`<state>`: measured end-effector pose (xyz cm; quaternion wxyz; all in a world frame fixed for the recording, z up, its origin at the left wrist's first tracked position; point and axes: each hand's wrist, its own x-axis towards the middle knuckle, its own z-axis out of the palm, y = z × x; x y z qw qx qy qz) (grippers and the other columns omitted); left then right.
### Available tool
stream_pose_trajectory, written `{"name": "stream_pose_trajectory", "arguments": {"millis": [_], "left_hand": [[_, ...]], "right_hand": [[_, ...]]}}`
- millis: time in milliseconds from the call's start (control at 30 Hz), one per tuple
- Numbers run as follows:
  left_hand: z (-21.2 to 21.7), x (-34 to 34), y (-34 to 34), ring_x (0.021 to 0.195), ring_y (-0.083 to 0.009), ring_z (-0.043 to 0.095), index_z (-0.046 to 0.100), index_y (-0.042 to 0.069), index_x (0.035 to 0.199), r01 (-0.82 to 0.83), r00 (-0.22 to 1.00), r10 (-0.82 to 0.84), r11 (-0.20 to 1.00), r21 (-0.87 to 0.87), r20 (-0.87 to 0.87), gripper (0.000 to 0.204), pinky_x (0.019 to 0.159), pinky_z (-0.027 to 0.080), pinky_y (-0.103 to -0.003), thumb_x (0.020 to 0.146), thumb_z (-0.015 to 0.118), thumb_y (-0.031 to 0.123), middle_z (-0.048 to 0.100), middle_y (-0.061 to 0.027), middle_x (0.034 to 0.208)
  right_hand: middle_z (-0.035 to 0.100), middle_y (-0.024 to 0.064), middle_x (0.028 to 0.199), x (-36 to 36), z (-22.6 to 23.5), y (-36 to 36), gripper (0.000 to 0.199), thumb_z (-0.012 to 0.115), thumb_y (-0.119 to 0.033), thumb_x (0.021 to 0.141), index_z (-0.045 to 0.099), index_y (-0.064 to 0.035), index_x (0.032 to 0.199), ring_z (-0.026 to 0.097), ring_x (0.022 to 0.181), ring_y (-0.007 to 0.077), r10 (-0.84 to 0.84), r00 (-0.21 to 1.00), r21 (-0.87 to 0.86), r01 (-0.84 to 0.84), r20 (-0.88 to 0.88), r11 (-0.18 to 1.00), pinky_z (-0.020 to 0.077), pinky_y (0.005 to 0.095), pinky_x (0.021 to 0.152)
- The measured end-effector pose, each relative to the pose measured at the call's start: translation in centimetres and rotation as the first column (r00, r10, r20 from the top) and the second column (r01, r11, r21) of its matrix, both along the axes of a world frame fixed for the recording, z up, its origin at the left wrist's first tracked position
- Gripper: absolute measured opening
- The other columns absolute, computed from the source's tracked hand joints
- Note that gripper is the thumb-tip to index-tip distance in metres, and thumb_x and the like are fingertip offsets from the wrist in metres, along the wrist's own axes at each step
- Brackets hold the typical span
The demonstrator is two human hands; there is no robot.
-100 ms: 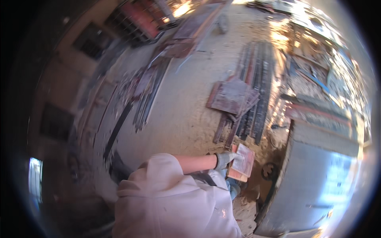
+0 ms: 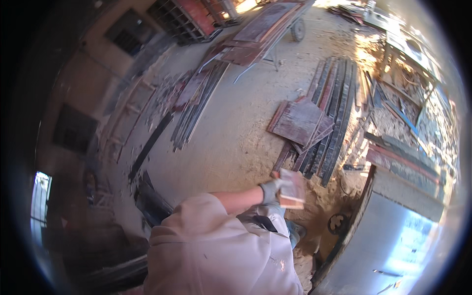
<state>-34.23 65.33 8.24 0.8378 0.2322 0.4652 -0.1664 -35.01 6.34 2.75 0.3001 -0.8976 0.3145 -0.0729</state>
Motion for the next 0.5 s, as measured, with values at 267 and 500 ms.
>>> {"name": "stream_pose_trajectory", "arguments": {"millis": [267,500], "left_hand": [[19.3,-4.8,37.9,0.139,-0.0254,0.057,0.025,0.021,0.166,-0.479,0.844,0.311,0.075,0.874,0.436,0.056,0.119,0.047,-0.040,0.113,0.041,0.028,0.041,-0.0065,0.164],[-4.0,14.7,10.7,0.138,-0.0259,0.057,0.040,0.009,0.158,0.313,0.590,-0.783,0.445,0.839,0.195,0.067,0.118,0.046,-0.042,0.099,0.066,0.027,0.052,-0.0130,0.155]], "right_hand": [[0.067,0.0166,0.127,-4.8,1.4,10.5,0.074,0.081,-0.034,0.091,0.054,0.0032,0.150,0.063,0.114,0.0236,-0.080,0.991,0.336,0.112,-0.106,0.935,0.0507,0.0398,0.103],[0.059,0.0327,0.143,-16.3,2.5,23.2,0.110,0.092,-0.043,0.075,0.042,0.0074,0.158,0.057,0.134,0.0401,-0.534,0.842,-0.050,0.532,-0.073,0.845,0.0449,0.0455,0.114]]}}
